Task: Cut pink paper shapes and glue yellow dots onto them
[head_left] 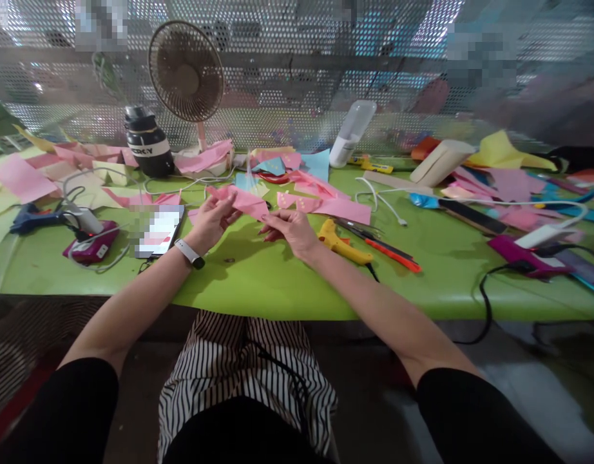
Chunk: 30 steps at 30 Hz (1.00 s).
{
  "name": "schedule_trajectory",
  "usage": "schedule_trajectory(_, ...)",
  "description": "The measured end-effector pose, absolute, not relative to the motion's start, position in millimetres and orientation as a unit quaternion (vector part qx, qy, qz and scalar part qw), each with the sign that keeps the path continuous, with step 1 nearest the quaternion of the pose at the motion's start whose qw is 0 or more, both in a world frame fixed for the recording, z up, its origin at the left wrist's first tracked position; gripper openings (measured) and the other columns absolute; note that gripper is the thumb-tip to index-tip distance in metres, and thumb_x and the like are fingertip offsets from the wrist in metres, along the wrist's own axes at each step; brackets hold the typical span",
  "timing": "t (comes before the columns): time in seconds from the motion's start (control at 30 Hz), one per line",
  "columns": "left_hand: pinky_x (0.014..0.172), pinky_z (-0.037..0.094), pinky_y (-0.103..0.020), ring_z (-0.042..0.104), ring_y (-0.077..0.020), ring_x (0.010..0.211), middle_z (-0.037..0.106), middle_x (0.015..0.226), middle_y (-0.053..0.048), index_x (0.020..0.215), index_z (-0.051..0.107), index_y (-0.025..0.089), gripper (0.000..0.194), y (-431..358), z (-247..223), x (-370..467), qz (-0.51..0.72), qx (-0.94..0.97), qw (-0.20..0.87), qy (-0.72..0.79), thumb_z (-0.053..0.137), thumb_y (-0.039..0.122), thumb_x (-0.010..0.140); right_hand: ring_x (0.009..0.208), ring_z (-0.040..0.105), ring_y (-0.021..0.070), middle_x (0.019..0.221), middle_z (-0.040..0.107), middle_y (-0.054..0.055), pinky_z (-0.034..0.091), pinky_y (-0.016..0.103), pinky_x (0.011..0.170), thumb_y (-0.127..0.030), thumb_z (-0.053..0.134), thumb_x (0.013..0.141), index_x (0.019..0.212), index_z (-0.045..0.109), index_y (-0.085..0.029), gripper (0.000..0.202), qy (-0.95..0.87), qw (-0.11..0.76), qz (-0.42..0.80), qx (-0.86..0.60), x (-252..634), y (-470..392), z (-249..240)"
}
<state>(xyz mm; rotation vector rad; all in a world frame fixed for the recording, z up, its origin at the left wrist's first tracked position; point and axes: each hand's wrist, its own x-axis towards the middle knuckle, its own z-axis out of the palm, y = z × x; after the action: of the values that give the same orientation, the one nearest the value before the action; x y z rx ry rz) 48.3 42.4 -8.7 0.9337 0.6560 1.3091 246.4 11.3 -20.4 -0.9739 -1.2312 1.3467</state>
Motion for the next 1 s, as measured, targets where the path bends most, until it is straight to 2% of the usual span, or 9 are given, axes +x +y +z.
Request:
schedule_trajectory(0.13, 0.089, 0.058, -0.031, 0.073, -0.0135, 0.087, 0.074, 0.088, -0.003, 0.085, 0.066, 0.015, 0.026, 35.3, -11.9, 50.6, 0.488, 0.454, 0.686, 0.291, 0.087, 0.024, 0.073, 0.053, 0.07, 0.0123, 0.071, 0.078, 0.004, 0.057, 0.021, 0.051, -0.052, 0.086, 0.066, 0.08, 0.072, -0.019, 0.039, -0.499, 0.511, 0.567, -0.411, 243.0, 8.1, -18.8)
schedule_trajectory(0.3, 0.088, 0.058, -0.032, 0.071, -0.0125, 0.084, 0.072, 0.085, -0.002, 0.082, 0.067, 0.014, 0.018, 37.6, -13.9, 48.2, 0.502, 0.456, 0.667, 0.308, 0.082, 0.02, 0.077, 0.054, 0.071, 0.0155, 0.07, 0.076, 0.005, 0.06, 0.026, 0.053, -0.056, 0.079, 0.075, 0.084, 0.072, -0.017, 0.04, -0.547, 0.479, 0.556, -0.403, 244.2, 8.0, -21.8)
schedule_trajectory(0.4, 0.084, 0.059, -0.031, 0.069, -0.0108, 0.078, 0.071, 0.084, -0.001, 0.084, 0.068, 0.014, 0.015, 39.8, -11.9, 46.6, 0.499, 0.453, 0.668, 0.316, 0.081, 0.017, 0.077, 0.059, 0.07, 0.0171, 0.072, 0.074, 0.004, 0.061, 0.031, 0.059, -0.051, 0.071, 0.083, 0.093, 0.072, -0.019, 0.034, -0.601, 0.516, 0.444, -0.419, 251.9, 13.3, -24.9)
schedule_trajectory(0.47, 0.083, 0.06, -0.031, 0.068, -0.0106, 0.077, 0.071, 0.083, -0.001, 0.088, 0.069, 0.014, 0.016, 38.8, -10.0, 47.0, 0.492, 0.462, 0.672, 0.306, 0.081, 0.016, 0.077, 0.08, 0.073, 0.0208, 0.089, 0.075, 0.006, 0.063, 0.037, 0.074, -0.039, 0.07, 0.085, 0.103, 0.072, -0.022, 0.025, -0.668, 0.548, 0.296, -0.406, 258.2, 17.6, -26.1)
schedule_trajectory(0.57, 0.083, 0.06, -0.031, 0.07, -0.0121, 0.08, 0.072, 0.086, -0.002, 0.094, 0.07, 0.015, 0.021, 35.9, -8.2, 48.4, 0.478, 0.472, 0.68, 0.293, 0.081, 0.014, 0.075, 0.124, 0.06, 0.0276, 0.129, 0.065, 0.008, 0.053, 0.048, 0.103, -0.024, 0.069, 0.085, 0.11, 0.074, -0.028, 0.026, -0.755, 0.534, 0.116, -0.361, 264.3, 21.6, -27.2)
schedule_trajectory(0.63, 0.084, 0.059, -0.031, 0.071, -0.0128, 0.082, 0.073, 0.086, -0.002, 0.094, 0.069, 0.016, 0.023, 34.8, -8.0, 48.9, 0.476, 0.474, 0.681, 0.293, 0.081, 0.012, 0.075, 0.139, 0.047, 0.0303, 0.146, 0.053, 0.004, 0.046, 0.054, 0.112, -0.02, 0.067, 0.087, 0.112, 0.074, -0.033, 0.029, -0.793, 0.496, 0.074, -0.346, 265.0, 22.6, -28.5)
schedule_trajectory(0.7, 0.083, 0.059, -0.029, 0.071, -0.0123, 0.081, 0.072, 0.085, -0.001, 0.092, 0.068, 0.016, 0.023, 34.6, -8.4, 48.7, 0.476, 0.472, 0.679, 0.298, 0.081, 0.01, 0.074, 0.144, 0.04, 0.0313, 0.154, 0.046, -0.002, 0.042, 0.058, 0.115, -0.019, 0.067, 0.088, 0.113, 0.075, -0.038, 0.031, -0.819, 0.462, 0.061, -0.336, 264.3, 23.0, -30.3)
schedule_trajectory(0.77, 0.082, 0.058, -0.028, 0.071, -0.0115, 0.078, 0.072, 0.083, 0.0, 0.093, 0.067, 0.016, 0.025, 34.6, -8.6, 48.2, 0.47, 0.472, 0.681, 0.305, 0.081, 0.01, 0.074, 0.146, 0.037, 0.0309, 0.155, 0.045, -0.006, 0.038, 0.059, 0.118, -0.019, 0.067, 0.089, 0.112, 0.076, -0.041, 0.033, -0.834, 0.44, 0.05, -0.328, 263.4, 23.5, -31.7)
schedule_trajectory(1.0, 0.084, 0.059, -0.03, 0.072, -0.0119, 0.076, 0.073, 0.083, -0.001, 0.101, 0.068, 0.015, 0.029, 30.9, -6.0, 48.6, 0.438, 0.489, 0.693, 0.297, 0.082, 0.011, 0.075, 0.149, 0.034, 0.0286, 0.158, 0.044, -0.007, 0.029, 0.056, 0.124, -0.02, 0.07, 0.09, 0.107, 0.079, -0.039, 0.027, -0.848, 0.428, 0.036, -0.312, 263.7, 24.7, -31.7)
